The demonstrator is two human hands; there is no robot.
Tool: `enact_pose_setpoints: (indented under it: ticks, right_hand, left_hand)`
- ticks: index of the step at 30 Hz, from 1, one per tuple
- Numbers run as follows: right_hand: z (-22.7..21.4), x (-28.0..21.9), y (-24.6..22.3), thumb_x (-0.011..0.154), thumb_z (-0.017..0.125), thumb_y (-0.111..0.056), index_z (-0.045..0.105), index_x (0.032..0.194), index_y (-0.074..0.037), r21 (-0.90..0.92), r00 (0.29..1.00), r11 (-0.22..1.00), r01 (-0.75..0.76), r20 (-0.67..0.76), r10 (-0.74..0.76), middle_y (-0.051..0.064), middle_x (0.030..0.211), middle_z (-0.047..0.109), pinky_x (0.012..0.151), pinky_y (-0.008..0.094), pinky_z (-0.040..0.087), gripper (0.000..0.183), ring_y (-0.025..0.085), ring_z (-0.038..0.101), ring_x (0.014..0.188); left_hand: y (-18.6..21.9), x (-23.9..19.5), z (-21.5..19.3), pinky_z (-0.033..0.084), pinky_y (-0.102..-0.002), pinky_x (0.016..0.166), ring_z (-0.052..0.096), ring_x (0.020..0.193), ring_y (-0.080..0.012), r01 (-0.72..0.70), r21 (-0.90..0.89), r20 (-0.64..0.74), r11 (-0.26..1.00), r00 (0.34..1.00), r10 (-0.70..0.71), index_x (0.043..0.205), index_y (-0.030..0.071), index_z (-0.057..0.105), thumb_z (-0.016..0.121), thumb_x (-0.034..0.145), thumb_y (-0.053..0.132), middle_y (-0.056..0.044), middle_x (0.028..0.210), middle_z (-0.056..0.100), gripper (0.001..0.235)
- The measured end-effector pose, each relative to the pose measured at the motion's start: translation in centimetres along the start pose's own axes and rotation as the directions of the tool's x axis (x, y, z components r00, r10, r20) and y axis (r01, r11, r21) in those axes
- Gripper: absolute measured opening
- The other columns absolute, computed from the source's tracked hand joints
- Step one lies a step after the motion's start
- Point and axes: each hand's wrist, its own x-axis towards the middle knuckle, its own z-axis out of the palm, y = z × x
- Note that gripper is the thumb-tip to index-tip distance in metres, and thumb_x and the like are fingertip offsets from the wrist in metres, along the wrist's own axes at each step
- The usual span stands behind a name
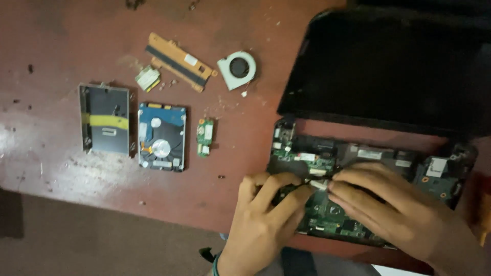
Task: The person works on a disassembled laptop, connecting ribbon cables to the motherboard and using a screwdriver to tighten screws. Various components such as a hard drive, fan, and screws are visible on the table.
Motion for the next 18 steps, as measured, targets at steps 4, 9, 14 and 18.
enact_pose_setpoints:
  ticks: [4,9,14,18]
  right_hand:
    - [0.2,-0.2,-0.3,0.091,0.065,-0.009,0.070,0.112,-0.003,0.072,1.000,0.997,0.021,0.001,-0.021,0.017,0.118,0.066,0.095,0.051,0.059,0.023,0.036,0.067,0.103]
    - [1.0,-1.1,0.6,0.096,0.058,-0.005,0.067,0.119,0.001,-0.026,0.989,0.989,0.145,-0.011,-0.146,0.018,0.122,0.065,0.096,0.050,0.058,0.025,0.036,0.066,0.108]
    - [1.3,-1.4,1.7,0.095,0.063,-0.006,0.068,0.120,0.000,-0.238,0.952,0.922,0.305,0.064,-0.298,0.016,0.125,0.069,0.090,0.040,0.061,0.026,0.030,0.066,0.112]
    - [2.2,-1.9,2.1,0.096,0.062,-0.011,0.065,0.122,-0.003,-0.103,0.970,0.965,0.240,0.070,-0.234,0.017,0.127,0.064,0.093,0.044,0.060,0.028,0.032,0.065,0.115]
  left_hand:
    - [-0.3,0.0,0.2,0.042,-0.039,0.088,0.050,0.098,-0.0269,-0.044,-0.070,-0.045,0.997,0.998,0.040,0.116,0.012,0.070,0.072,0.099,0.004,-0.007,0.114,0.063,0.019]
    - [-0.4,-0.4,0.2,0.044,-0.040,0.088,0.049,0.098,-0.0277,-0.059,-0.066,-0.054,0.996,0.997,0.055,0.118,0.011,0.070,0.072,0.098,0.003,-0.006,0.113,0.064,0.021]
    - [-0.2,-0.6,0.2,0.042,-0.041,0.077,0.051,0.098,-0.0288,-0.102,0.044,-0.067,0.994,0.992,0.105,0.118,0.012,0.070,0.075,0.099,0.010,-0.008,0.117,0.063,0.020]
    - [-0.1,-0.6,-0.1,0.040,-0.040,0.075,0.050,0.097,-0.0278,-0.099,0.038,-0.019,0.994,0.995,0.100,0.125,0.016,0.069,0.066,0.103,0.006,-0.007,0.124,0.062,0.025]
